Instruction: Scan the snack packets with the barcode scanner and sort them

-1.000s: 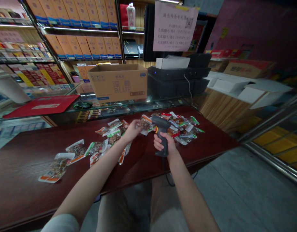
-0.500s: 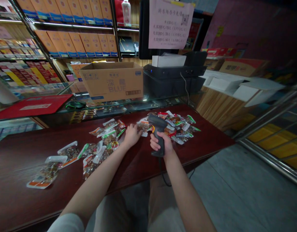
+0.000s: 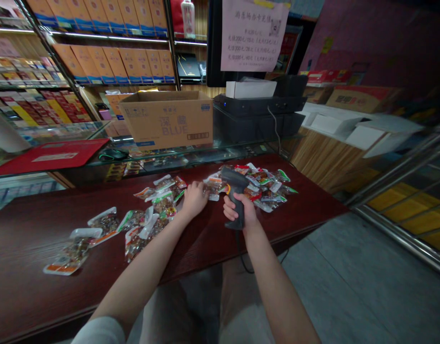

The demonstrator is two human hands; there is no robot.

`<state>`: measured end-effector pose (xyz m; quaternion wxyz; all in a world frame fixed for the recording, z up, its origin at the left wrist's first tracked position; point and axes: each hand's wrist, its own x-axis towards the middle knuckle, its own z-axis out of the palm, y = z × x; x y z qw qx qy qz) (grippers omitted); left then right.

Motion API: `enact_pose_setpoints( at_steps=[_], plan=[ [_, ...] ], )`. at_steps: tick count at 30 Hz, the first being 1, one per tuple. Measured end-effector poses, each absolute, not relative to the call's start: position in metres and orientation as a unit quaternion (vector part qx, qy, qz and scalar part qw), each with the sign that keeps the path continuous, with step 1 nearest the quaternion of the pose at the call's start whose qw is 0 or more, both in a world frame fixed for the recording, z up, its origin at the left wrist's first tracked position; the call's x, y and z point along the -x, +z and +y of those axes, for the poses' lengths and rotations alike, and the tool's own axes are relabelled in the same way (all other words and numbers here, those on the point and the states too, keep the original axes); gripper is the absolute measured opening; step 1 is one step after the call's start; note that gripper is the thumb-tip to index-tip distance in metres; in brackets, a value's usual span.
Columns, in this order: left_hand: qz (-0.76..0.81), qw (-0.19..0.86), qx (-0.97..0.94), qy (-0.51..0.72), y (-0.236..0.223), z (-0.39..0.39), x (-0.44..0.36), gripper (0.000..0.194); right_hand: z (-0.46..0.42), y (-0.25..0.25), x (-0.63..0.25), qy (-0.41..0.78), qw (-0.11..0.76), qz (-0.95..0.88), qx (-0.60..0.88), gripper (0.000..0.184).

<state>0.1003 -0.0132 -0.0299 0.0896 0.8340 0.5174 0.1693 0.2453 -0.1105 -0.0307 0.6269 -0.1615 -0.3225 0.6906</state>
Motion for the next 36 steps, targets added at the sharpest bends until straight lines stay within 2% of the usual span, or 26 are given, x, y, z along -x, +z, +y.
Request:
enact_pose_setpoints(
  at_steps=[4, 9, 12, 16, 20, 27, 36],
  plan=[
    [0.492, 0.064, -0.857, 0.142, -0.009, -0.011, -0.083, 0.033, -0.11, -0.031, -0.245, 0.691, 0.626, -0.317, 0.173, 0.022],
    [0.511, 0.012, -0.852, 0.109, 0.008, 0.0, -0.032, 0.041, -0.11, -0.031, -0.245, 0.694, 0.62, -0.323, 0.174, 0.023],
    [0.555, -0.005, -0.828, 0.081, 0.004, 0.01, 0.003, 0.047, -0.11, -0.031, -0.244, 0.701, 0.602, -0.335, 0.184, 0.022],
    [0.556, 0.038, -0.828, 0.064, -0.012, 0.018, 0.033, 0.051, -0.109, -0.033, -0.241, 0.709, 0.563, -0.367, 0.215, 0.018],
    [0.542, 0.066, -0.835, 0.073, -0.021, 0.015, 0.039, 0.051, -0.11, -0.035, -0.238, 0.705, 0.543, -0.389, 0.239, 0.028],
    [0.559, 0.039, -0.825, 0.071, -0.022, 0.008, 0.04, 0.056, -0.112, -0.035, -0.238, 0.702, 0.535, -0.39, 0.262, 0.026],
    [0.559, 0.045, -0.825, 0.072, -0.014, 0.002, 0.041, 0.04, -0.11, -0.036, -0.238, 0.707, 0.525, -0.391, 0.267, 0.024]
  ],
)
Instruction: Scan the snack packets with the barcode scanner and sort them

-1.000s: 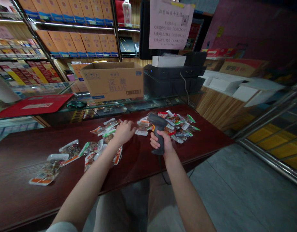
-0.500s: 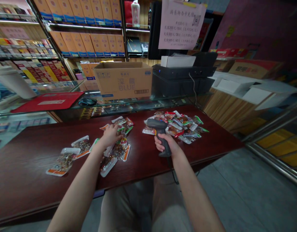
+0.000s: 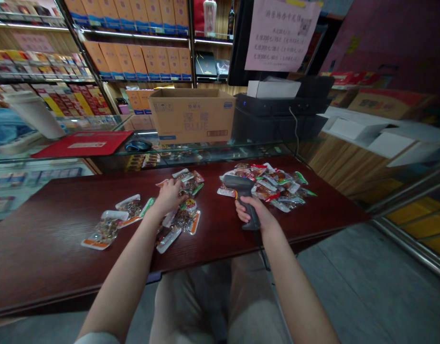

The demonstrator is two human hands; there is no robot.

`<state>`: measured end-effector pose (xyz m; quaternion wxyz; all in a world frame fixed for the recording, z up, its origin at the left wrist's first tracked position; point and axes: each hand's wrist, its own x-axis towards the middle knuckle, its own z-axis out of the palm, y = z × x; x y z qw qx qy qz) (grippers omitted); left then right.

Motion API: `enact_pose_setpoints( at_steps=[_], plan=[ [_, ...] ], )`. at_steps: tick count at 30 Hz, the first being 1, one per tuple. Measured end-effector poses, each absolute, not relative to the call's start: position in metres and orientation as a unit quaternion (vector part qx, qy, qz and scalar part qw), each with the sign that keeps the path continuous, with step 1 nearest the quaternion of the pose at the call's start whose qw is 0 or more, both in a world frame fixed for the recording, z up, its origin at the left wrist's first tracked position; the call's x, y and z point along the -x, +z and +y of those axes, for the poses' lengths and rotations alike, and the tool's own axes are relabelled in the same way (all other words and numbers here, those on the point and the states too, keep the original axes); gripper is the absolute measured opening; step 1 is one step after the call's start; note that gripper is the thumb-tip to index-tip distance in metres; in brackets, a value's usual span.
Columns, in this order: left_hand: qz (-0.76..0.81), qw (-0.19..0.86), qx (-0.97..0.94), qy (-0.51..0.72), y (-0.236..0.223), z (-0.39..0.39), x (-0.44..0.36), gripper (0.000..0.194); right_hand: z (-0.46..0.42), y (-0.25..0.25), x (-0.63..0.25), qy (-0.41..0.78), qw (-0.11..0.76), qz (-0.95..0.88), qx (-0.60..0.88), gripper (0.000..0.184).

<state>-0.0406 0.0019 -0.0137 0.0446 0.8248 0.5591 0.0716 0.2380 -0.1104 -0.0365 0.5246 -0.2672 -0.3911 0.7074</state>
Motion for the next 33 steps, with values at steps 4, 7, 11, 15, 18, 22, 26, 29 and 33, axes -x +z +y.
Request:
enact_pose_setpoints(
  at_steps=[4, 7, 11, 15, 18, 22, 26, 29, 33],
  plan=[
    [0.542, 0.054, -0.834, 0.09, -0.016, 0.005, 0.044, 0.039, -0.11, -0.038, -0.239, 0.705, 0.522, -0.396, 0.27, 0.025],
    [0.533, 0.097, -0.825, 0.158, -0.019, 0.011, 0.046, 0.043, -0.11, -0.039, -0.239, 0.703, 0.519, -0.401, 0.273, 0.026],
    [0.517, 0.181, -0.79, 0.276, -0.018, 0.015, 0.048, 0.035, -0.11, -0.038, -0.238, 0.701, 0.523, -0.399, 0.275, 0.026],
    [0.521, 0.223, -0.755, 0.33, -0.013, 0.013, 0.048, 0.02, -0.111, -0.036, -0.238, 0.702, 0.522, -0.401, 0.273, 0.027],
    [0.509, 0.262, -0.724, 0.385, -0.012, 0.012, 0.047, 0.021, -0.112, -0.035, -0.237, 0.701, 0.52, -0.405, 0.271, 0.026],
    [0.497, 0.329, -0.664, 0.451, -0.018, 0.013, 0.042, 0.026, -0.113, -0.034, -0.236, 0.698, 0.523, -0.406, 0.274, 0.022],
    [0.478, 0.413, -0.612, 0.477, -0.026, 0.013, 0.036, 0.035, -0.114, -0.032, -0.235, 0.697, 0.517, -0.409, 0.283, 0.022],
    [0.451, 0.449, -0.598, 0.488, -0.026, 0.011, 0.032, 0.043, -0.115, -0.031, -0.234, 0.696, 0.517, -0.406, 0.289, 0.023],
    [0.421, 0.476, -0.616, 0.465, -0.021, 0.006, 0.029, 0.053, -0.115, -0.03, -0.233, 0.693, 0.522, -0.403, 0.29, 0.025]
  ],
)
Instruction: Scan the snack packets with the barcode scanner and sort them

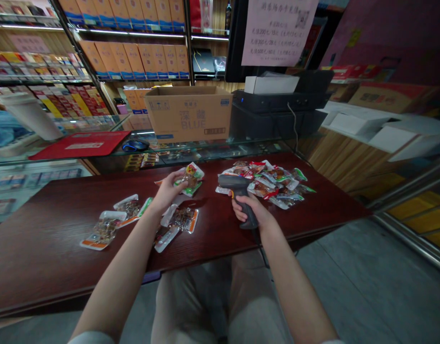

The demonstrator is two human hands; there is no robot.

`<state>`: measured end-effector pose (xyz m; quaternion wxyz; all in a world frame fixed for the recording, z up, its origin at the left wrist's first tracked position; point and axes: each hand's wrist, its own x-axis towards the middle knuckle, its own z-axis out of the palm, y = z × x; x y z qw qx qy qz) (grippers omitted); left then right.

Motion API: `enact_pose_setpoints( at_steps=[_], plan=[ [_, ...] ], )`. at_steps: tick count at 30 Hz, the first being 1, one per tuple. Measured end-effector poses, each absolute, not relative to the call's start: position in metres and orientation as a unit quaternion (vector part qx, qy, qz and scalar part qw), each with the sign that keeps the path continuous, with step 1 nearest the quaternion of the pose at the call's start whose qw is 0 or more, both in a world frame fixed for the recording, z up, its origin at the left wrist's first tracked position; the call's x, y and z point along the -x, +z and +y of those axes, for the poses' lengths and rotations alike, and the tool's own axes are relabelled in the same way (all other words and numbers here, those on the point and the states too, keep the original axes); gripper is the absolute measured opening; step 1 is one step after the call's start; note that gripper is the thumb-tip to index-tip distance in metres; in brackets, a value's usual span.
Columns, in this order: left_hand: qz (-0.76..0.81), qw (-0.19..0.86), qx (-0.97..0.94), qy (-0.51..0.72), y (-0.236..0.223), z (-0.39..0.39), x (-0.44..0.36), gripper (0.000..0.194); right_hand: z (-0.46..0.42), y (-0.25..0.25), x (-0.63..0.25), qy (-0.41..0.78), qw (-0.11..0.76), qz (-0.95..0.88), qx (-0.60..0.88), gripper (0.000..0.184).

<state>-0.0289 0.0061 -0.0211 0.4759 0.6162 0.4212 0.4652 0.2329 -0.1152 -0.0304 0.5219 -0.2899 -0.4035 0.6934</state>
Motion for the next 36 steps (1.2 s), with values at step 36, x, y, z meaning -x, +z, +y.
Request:
enact_pose_setpoints(
  at_steps=[36],
  plan=[
    [0.316, 0.736, -0.413, 0.433, -0.005, -0.012, 0.014, 0.032, -0.116, -0.033, -0.234, 0.688, 0.522, -0.411, 0.291, 0.026]
  ],
)
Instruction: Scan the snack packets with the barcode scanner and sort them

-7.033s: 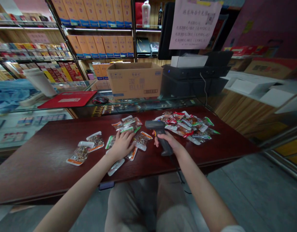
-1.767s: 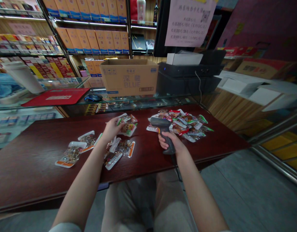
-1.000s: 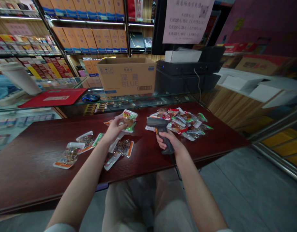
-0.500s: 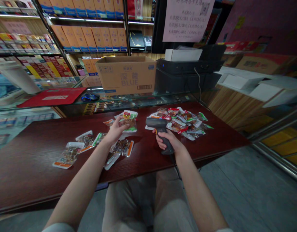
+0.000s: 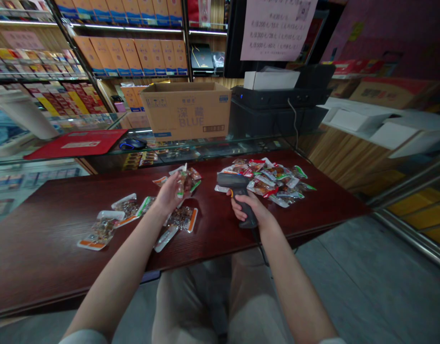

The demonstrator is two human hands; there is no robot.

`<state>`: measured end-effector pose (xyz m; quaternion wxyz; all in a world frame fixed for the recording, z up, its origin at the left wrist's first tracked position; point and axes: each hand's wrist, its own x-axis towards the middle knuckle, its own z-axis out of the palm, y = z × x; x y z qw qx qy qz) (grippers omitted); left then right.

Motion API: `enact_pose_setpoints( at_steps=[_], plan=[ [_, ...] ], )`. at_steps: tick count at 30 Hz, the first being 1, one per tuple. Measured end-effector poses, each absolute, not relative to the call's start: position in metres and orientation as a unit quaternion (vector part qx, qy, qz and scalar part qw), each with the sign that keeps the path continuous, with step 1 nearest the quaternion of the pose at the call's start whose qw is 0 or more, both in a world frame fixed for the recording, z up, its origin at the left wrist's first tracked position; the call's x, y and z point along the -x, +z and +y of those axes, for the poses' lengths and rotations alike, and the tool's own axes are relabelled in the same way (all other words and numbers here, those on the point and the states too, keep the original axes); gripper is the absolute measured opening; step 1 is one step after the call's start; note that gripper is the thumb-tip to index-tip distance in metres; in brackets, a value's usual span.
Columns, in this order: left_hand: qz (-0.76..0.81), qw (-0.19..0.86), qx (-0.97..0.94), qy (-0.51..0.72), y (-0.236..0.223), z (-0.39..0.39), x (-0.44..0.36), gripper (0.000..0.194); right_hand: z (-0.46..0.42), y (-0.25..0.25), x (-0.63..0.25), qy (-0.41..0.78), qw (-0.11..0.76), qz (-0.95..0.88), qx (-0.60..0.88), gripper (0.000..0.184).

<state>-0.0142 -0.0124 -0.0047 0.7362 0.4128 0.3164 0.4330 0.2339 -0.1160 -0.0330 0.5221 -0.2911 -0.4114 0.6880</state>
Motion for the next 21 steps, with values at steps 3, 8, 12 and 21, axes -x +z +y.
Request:
enact_pose_setpoints(
  at_steps=[3, 8, 12, 21],
  plan=[
    [0.281, 0.751, -0.414, 0.431, -0.003, -0.017, 0.014, 0.053, -0.116, -0.032, -0.234, 0.69, 0.521, -0.411, 0.29, 0.026],
    [0.234, 0.796, -0.371, 0.417, 0.0, -0.023, 0.013, 0.039, -0.116, -0.032, -0.234, 0.69, 0.521, -0.409, 0.291, 0.027],
    [0.231, 0.814, -0.322, 0.424, -0.003, -0.02, 0.012, 0.034, -0.116, -0.032, -0.234, 0.692, 0.521, -0.411, 0.286, 0.026],
    [0.247, 0.783, -0.352, 0.45, -0.017, -0.012, 0.006, 0.039, -0.116, -0.034, -0.234, 0.692, 0.507, -0.422, 0.294, 0.027]
  ],
)
